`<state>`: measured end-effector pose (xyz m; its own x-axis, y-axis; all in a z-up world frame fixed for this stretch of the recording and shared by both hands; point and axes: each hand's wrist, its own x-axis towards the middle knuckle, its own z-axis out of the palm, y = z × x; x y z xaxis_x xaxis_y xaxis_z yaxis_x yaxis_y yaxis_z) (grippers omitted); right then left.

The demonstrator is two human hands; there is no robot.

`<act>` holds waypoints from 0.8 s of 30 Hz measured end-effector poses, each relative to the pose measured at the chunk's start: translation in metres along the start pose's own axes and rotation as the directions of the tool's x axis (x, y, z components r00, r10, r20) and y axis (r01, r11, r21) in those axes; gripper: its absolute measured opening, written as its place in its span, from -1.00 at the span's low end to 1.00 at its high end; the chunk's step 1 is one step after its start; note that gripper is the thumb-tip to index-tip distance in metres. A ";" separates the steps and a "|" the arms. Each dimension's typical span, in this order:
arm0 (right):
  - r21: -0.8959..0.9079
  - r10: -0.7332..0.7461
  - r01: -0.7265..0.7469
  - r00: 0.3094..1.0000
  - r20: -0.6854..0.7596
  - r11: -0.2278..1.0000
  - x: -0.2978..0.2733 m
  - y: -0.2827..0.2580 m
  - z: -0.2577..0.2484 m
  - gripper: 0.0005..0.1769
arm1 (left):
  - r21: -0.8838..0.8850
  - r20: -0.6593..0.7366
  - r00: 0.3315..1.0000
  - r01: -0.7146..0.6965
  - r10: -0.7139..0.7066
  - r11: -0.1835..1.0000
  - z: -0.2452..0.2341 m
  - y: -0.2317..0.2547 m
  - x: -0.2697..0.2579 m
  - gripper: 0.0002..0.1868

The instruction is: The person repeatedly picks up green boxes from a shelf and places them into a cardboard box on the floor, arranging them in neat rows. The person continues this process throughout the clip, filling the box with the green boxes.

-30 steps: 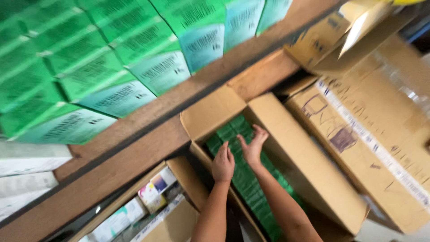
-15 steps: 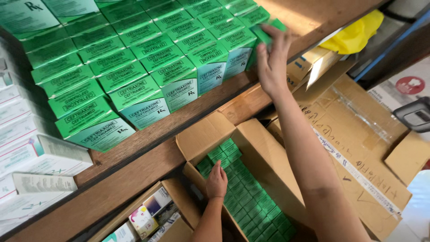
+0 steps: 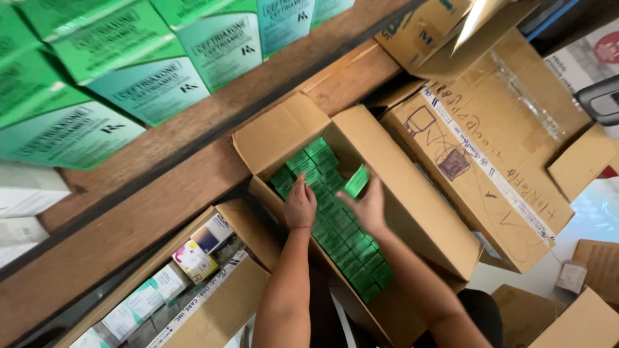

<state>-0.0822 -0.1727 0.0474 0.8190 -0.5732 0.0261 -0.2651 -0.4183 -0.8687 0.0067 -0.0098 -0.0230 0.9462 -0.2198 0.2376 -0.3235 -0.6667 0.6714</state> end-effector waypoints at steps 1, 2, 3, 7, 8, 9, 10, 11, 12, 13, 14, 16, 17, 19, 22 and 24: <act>-0.248 -0.077 0.063 0.996 -0.047 0.967 -0.009 0.031 0.018 0.15 | -0.024 -0.020 1.000 -0.007 0.007 1.000 0.000 0.004 -0.002 -0.67; -0.253 0.030 -0.048 0.997 -0.075 0.966 -0.016 0.061 0.034 0.16 | -0.028 -0.014 1.000 0.004 -0.004 1.000 0.001 0.008 -0.004 -0.67; -0.254 0.138 -0.160 0.985 -0.102 0.954 -0.021 0.090 0.051 0.17 | -0.029 -0.008 1.000 0.015 -0.015 0.999 0.000 0.008 -0.004 -0.67; -0.233 0.368 -0.406 0.910 -0.189 0.884 -0.020 0.173 0.111 0.18 | -0.029 -0.061 0.998 -0.025 0.023 0.999 -0.002 0.008 -0.003 -0.71; -0.201 0.316 -0.356 0.926 -0.206 0.913 -0.016 0.184 0.124 0.20 | -0.025 -0.042 0.999 -0.001 0.000 1.000 -0.004 0.009 -0.002 -0.71; -0.170 0.258 -0.299 0.939 -0.226 0.939 -0.007 0.192 0.137 0.22 | -0.021 -0.029 0.999 0.022 -0.022 1.000 -0.004 0.011 -0.001 -0.70; -0.140 0.201 -0.240 0.948 -0.249 0.961 0.002 0.196 0.149 0.24 | -0.017 -0.016 0.999 0.045 -0.045 0.999 -0.006 0.012 0.000 -0.69; 0.033 0.289 -0.289 0.933 -0.217 0.957 0.009 0.200 0.158 0.25 | -0.024 0.010 0.998 0.066 -0.066 0.998 -0.006 0.013 0.000 -0.70; 0.203 0.369 -0.334 0.914 -0.170 0.920 0.017 0.202 0.165 0.27 | -0.030 0.036 0.996 0.088 -0.087 0.996 -0.006 0.013 0.000 -0.70; 0.363 0.438 -0.375 0.892 -0.109 0.853 0.027 0.205 0.167 0.28 | -0.036 0.060 0.992 0.112 -0.109 0.993 -0.003 0.015 0.001 -0.70; 0.421 0.438 -0.371 0.896 -0.072 0.828 0.031 0.204 0.167 0.29 | -0.025 0.063 0.992 0.111 -0.110 0.993 0.000 0.015 0.001 -0.70; 0.527 0.418 -0.351 0.908 -0.010 0.774 0.017 0.191 0.168 0.31 | -0.019 0.059 0.993 0.108 -0.106 0.994 -0.004 0.011 -0.006 -0.70; 0.457 0.333 -0.272 0.941 -0.057 0.847 0.017 0.182 0.161 0.29 | -0.017 0.035 0.995 0.099 -0.098 0.995 -0.002 0.010 -0.005 -0.70; 0.296 0.136 -0.092 0.982 -0.132 0.951 0.016 0.150 0.142 0.27 | -0.016 -0.022 0.997 0.077 -0.078 0.997 0.002 0.009 -0.005 -0.70; 0.139 0.132 -0.101 0.963 -0.233 0.985 0.025 0.069 0.104 0.02 | -0.028 -0.051 0.998 0.043 -0.045 0.999 0.004 0.009 -0.001 -0.70; -0.005 -0.248 0.264 0.898 -0.363 0.964 0.041 0.002 0.070 -0.18 | -0.025 -0.067 0.998 0.017 -0.019 1.000 0.003 0.008 -0.002 -0.69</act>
<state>-0.0136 -0.1479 0.0121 0.6170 -0.6668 0.4181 -0.0418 -0.5582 -0.8286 0.0024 -0.0168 -0.0197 0.9492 -0.1588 0.2718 -0.3075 -0.6520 0.6930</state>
